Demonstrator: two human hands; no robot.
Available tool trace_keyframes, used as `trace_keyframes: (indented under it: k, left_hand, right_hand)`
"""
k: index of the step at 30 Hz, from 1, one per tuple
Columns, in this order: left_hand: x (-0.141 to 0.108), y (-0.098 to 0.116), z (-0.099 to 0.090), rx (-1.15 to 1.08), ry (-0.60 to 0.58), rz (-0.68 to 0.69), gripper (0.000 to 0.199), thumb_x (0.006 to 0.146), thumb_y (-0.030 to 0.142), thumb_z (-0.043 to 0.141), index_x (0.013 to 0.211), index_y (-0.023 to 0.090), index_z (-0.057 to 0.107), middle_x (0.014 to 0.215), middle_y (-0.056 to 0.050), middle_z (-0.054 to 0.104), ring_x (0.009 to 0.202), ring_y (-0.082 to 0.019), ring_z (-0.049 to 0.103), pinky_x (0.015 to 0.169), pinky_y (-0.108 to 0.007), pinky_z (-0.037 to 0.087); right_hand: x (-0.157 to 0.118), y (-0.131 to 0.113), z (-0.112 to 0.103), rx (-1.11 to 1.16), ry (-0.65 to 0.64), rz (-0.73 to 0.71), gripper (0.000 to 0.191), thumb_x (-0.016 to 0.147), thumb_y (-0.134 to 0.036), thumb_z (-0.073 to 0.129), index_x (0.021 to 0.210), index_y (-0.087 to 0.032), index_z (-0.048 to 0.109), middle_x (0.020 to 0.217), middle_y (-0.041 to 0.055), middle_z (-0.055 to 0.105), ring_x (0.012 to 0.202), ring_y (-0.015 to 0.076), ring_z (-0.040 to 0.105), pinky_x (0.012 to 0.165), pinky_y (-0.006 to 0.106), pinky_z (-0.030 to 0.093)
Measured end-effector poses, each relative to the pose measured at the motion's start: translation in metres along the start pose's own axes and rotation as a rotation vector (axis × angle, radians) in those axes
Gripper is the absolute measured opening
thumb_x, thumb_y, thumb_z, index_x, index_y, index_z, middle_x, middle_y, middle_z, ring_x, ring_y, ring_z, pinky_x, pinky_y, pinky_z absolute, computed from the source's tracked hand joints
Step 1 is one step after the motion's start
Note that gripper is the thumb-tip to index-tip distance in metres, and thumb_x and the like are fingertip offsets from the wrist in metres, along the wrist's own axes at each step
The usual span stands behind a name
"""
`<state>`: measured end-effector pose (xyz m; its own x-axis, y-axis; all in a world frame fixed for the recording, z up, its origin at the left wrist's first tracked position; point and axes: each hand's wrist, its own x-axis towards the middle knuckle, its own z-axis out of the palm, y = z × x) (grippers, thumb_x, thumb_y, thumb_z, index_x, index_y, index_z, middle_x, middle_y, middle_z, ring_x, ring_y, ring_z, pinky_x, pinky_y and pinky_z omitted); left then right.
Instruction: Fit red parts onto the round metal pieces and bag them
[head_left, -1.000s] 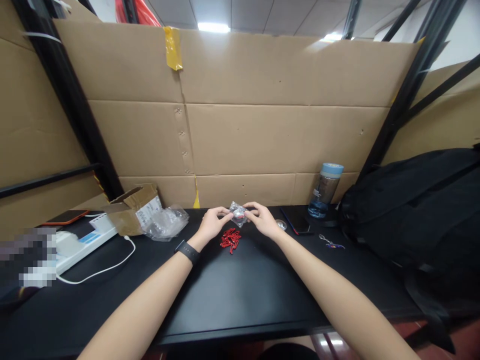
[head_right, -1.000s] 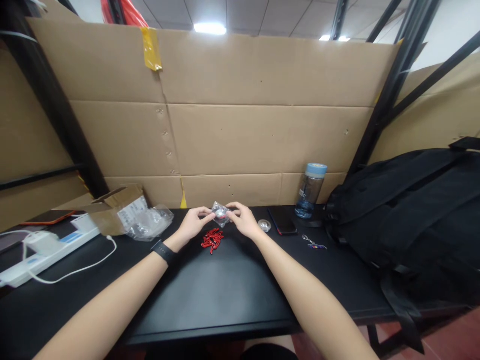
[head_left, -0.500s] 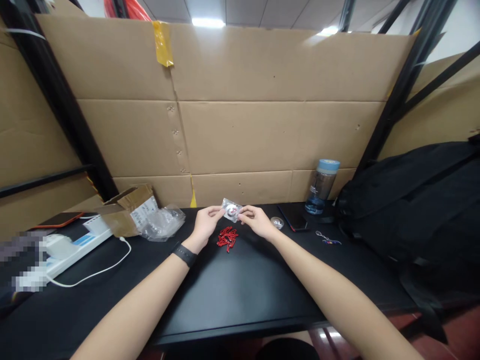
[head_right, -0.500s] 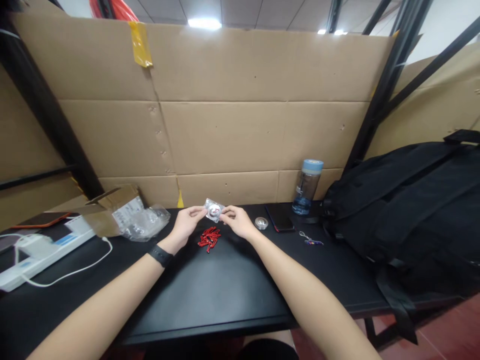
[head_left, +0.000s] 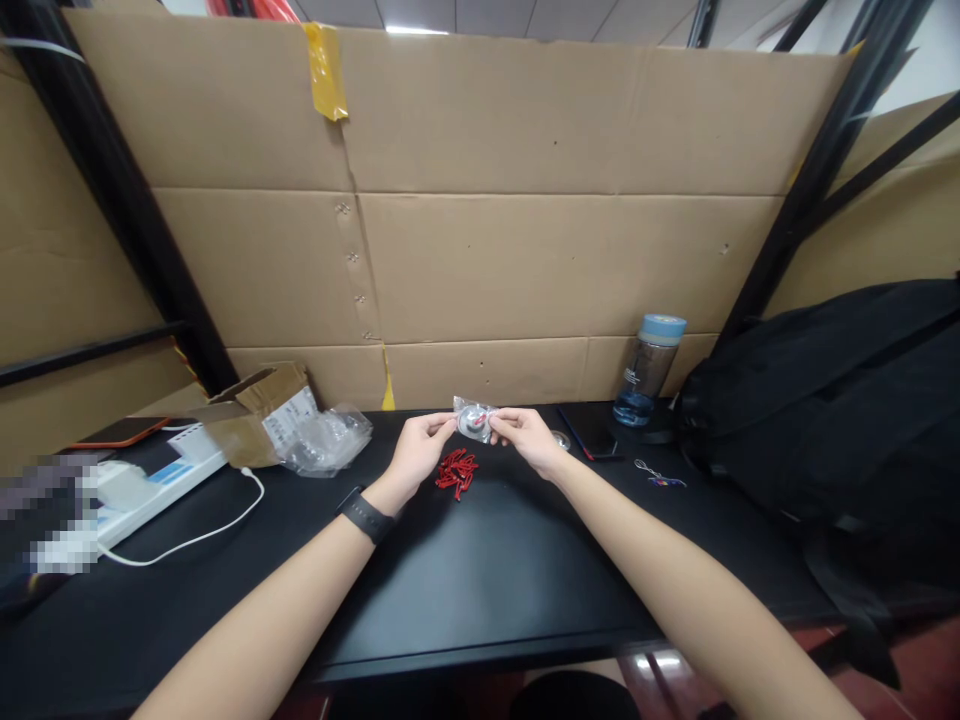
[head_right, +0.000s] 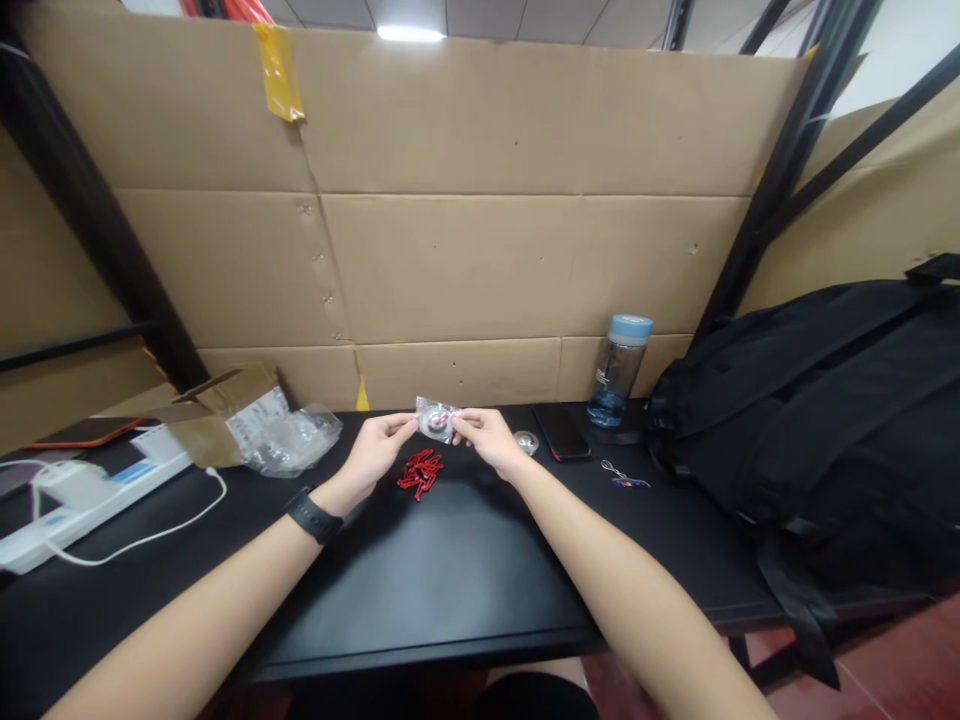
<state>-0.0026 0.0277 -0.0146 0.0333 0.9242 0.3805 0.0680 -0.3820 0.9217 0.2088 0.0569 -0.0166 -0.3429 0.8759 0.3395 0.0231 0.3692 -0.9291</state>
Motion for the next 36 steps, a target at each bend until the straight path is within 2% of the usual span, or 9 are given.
trace_keyframes:
  k: [3, 11, 15, 17, 22, 25, 27, 32, 36]
  left_hand:
    - [-0.001, 0.001, 0.000, 0.011, -0.041, 0.017, 0.036, 0.082, 0.044, 0.073, 0.103, 0.015, 0.078, 0.111, -0.012, 0.076, 0.105, -0.028, 0.072, 0.102, -0.043, 0.051]
    - [-0.005, 0.002, 0.002, 0.069, 0.016, 0.014, 0.029, 0.078, 0.041, 0.078, 0.092, 0.015, 0.078, 0.097, -0.011, 0.079, 0.091, -0.026, 0.074, 0.089, -0.037, 0.056]
    - [-0.005, -0.002, 0.002, 0.191, 0.050, 0.059, 0.023, 0.080, 0.040, 0.075, 0.086, 0.018, 0.076, 0.092, -0.008, 0.078, 0.089, -0.024, 0.072, 0.086, -0.034, 0.054]
    - [-0.005, -0.005, 0.003, 0.217, 0.073, 0.072, 0.022, 0.081, 0.041, 0.073, 0.084, 0.019, 0.075, 0.093, -0.008, 0.078, 0.092, -0.024, 0.071, 0.089, -0.034, 0.053]
    - [-0.005, -0.009, 0.004, 0.140, 0.036, -0.008, 0.026, 0.080, 0.043, 0.072, 0.083, 0.018, 0.069, 0.088, -0.008, 0.077, 0.087, -0.024, 0.072, 0.082, -0.032, 0.053]
    - [-0.006, -0.008, 0.006, 0.061, 0.011, -0.056, 0.030, 0.079, 0.046, 0.074, 0.085, 0.017, 0.067, 0.085, -0.008, 0.077, 0.084, -0.023, 0.073, 0.078, -0.031, 0.052]
    - [-0.006, -0.007, 0.006, 0.023, 0.009, -0.077, 0.033, 0.078, 0.048, 0.074, 0.086, 0.017, 0.066, 0.085, -0.008, 0.077, 0.085, -0.024, 0.073, 0.079, -0.031, 0.052]
    - [-0.006, -0.009, 0.006, 0.020, 0.006, -0.102, 0.032, 0.078, 0.046, 0.074, 0.088, 0.017, 0.066, 0.084, -0.009, 0.077, 0.085, -0.024, 0.073, 0.081, -0.032, 0.052]
    - [-0.004, -0.010, 0.005, 0.035, 0.008, -0.102, 0.031, 0.077, 0.044, 0.074, 0.088, 0.017, 0.065, 0.082, -0.008, 0.077, 0.085, -0.024, 0.073, 0.081, -0.032, 0.051]
  right_hand:
    - [0.000, 0.001, -0.003, 0.017, 0.013, 0.006, 0.039, 0.083, -0.052, 0.072, 0.091, -0.014, 0.075, 0.068, 0.0026, 0.068, 0.064, 0.0143, 0.059, 0.062, 0.026, 0.040]
    - [0.000, 0.002, -0.004, 0.033, 0.071, 0.040, 0.039, 0.076, -0.051, 0.077, 0.091, -0.015, 0.076, 0.074, 0.0046, 0.071, 0.065, 0.0150, 0.059, 0.064, 0.028, 0.044]
    - [0.001, 0.003, -0.002, -0.083, 0.182, -0.023, 0.033, 0.074, -0.048, 0.078, 0.084, -0.017, 0.076, 0.097, 0.0080, 0.075, 0.089, 0.0208, 0.065, 0.083, 0.033, 0.048]
    - [0.002, 0.003, -0.001, -0.073, 0.179, -0.029, 0.030, 0.074, -0.046, 0.078, 0.081, -0.017, 0.076, 0.103, 0.0087, 0.075, 0.096, 0.0222, 0.066, 0.088, 0.034, 0.048]
    - [0.000, 0.004, 0.003, 0.043, 0.163, 0.089, 0.035, 0.071, -0.045, 0.080, 0.085, -0.016, 0.068, 0.082, 0.0063, 0.074, 0.076, 0.0198, 0.067, 0.071, 0.030, 0.048]
    - [-0.001, 0.002, 0.004, 0.080, 0.195, 0.087, 0.044, 0.069, -0.042, 0.083, 0.100, -0.020, 0.063, 0.076, 0.0019, 0.072, 0.070, 0.0179, 0.066, 0.063, 0.026, 0.045]
    - [-0.001, 0.000, 0.004, 0.070, 0.173, 0.081, 0.047, 0.070, -0.042, 0.082, 0.108, -0.021, 0.064, 0.078, 0.0016, 0.073, 0.070, 0.0172, 0.065, 0.062, 0.025, 0.043]
    - [-0.001, -0.005, 0.003, -0.013, 0.108, 0.117, 0.035, 0.073, -0.045, 0.079, 0.091, -0.015, 0.075, 0.094, 0.0088, 0.076, 0.080, 0.0193, 0.065, 0.067, 0.028, 0.045]
    - [-0.001, -0.002, 0.001, -0.049, 0.128, 0.111, 0.035, 0.072, -0.046, 0.080, 0.088, -0.015, 0.076, 0.090, 0.0079, 0.076, 0.079, 0.0188, 0.064, 0.067, 0.027, 0.043]
